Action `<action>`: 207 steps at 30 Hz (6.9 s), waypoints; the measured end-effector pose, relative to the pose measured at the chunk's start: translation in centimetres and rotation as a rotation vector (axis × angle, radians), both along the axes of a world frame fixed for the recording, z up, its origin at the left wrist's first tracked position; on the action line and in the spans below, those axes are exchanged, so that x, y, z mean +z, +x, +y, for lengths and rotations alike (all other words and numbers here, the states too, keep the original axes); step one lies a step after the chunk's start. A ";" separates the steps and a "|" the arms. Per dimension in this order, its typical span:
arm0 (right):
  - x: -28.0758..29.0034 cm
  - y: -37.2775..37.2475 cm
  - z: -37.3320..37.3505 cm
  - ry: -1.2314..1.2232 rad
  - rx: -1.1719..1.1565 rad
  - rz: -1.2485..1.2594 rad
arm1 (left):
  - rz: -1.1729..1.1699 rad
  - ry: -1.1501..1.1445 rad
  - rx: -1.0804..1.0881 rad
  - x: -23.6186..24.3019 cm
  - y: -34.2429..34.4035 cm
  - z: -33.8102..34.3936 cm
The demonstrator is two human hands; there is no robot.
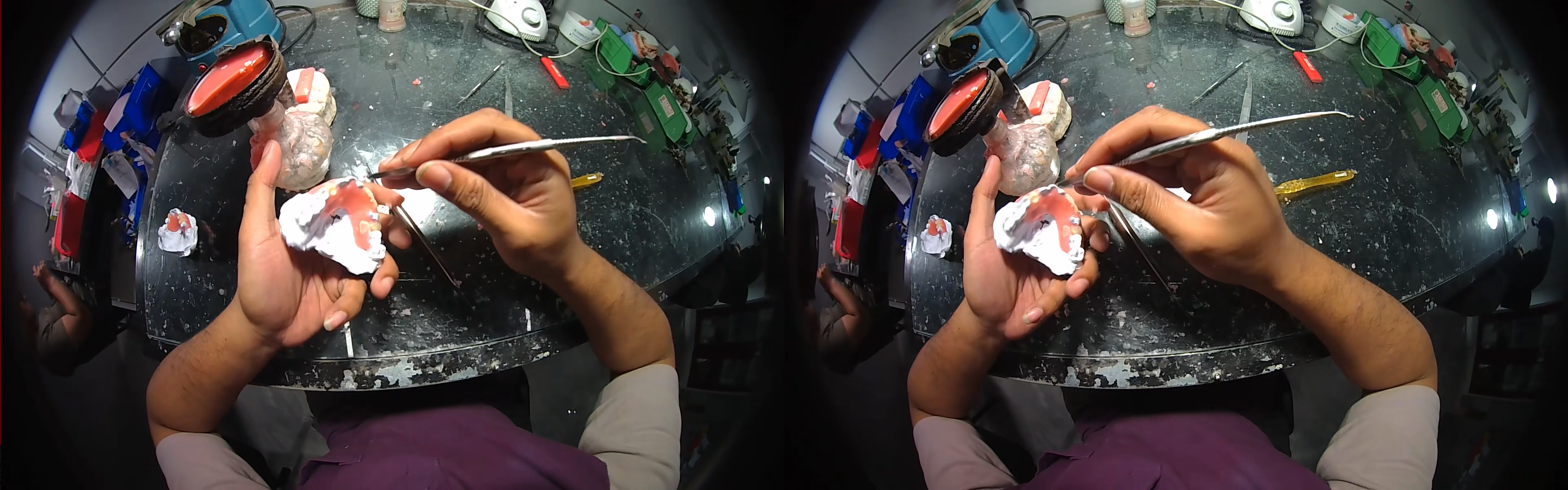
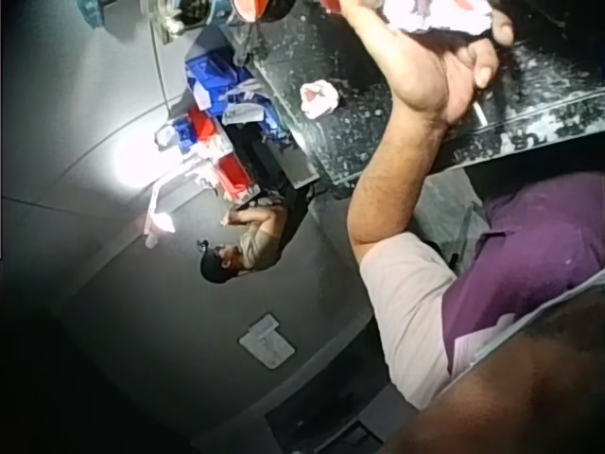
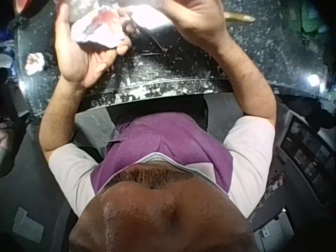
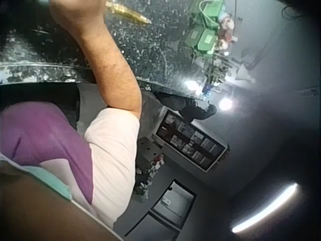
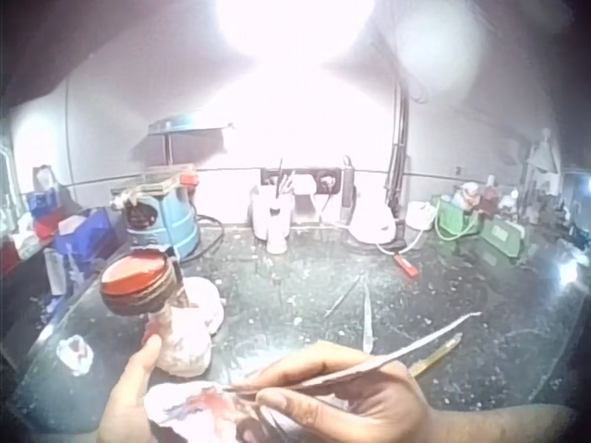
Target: The person uses a metal carving tool to shape and refine the pink wax on a white dental prosthetic model held in one hand, while other models and tools rest on the dark workbench.
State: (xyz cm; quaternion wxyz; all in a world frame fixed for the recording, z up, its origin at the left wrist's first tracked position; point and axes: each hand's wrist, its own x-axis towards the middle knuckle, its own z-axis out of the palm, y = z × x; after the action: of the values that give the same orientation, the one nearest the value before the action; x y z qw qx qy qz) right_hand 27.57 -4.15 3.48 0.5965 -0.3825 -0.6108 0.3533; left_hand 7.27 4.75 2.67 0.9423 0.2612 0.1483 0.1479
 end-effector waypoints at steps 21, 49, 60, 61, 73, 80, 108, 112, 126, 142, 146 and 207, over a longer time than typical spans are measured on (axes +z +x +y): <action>-1.0 -0.3 -0.1 0.156 -0.104 -0.149 | 0.207 0.238 0.056 0.4 0.2 -0.7; 0.5 0.5 -0.8 0.194 -0.182 -0.189 | -0.183 0.118 -0.037 0.0 -0.1 -1.0; 1.3 1.3 -0.2 0.392 -0.344 -0.610 | 0.030 0.430 -0.051 1.0 0.4 -2.2; 1.2 1.5 0.1 0.427 -0.320 -0.692 | 0.031 0.429 -0.052 0.9 0.4 -2.2; 1.7 0.6 -1.0 0.110 -0.151 -0.190 | 0.048 0.490 0.038 1.6 0.1 -2.4; 0.8 0.7 -0.6 0.198 -0.094 -0.180 | 0.036 0.470 0.005 1.2 -0.1 -2.5; 1.0 1.2 -0.2 0.130 -0.255 -0.361 | 0.068 0.554 0.132 1.1 0.2 -2.5; 0.6 1.0 -0.3 0.184 -0.243 -0.310 | 0.056 0.470 0.118 1.1 0.2 -2.3; 0.7 -1.0 -1.2 0.320 -0.117 -0.442 | 0.017 0.603 -0.022 0.6 -0.2 -2.3; 1.0 -1.1 -1.5 0.297 -0.147 -0.489 | 0.019 0.651 -0.004 0.1 -0.4 -2.5; 1.1 -1.1 -1.4 0.329 -0.133 -0.476 | 0.022 0.643 -0.018 0.2 -0.4 -2.5; 0.6 -1.5 -1.2 0.382 -0.128 -0.429 | -0.058 0.460 -0.061 0.4 -0.2 -2.6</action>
State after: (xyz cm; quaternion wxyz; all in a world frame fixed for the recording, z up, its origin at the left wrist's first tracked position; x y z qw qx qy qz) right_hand 26.09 -5.40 4.08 0.5361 -0.3670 -0.7530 0.1045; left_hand 7.07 2.14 3.10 0.8658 0.4693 0.0757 0.1565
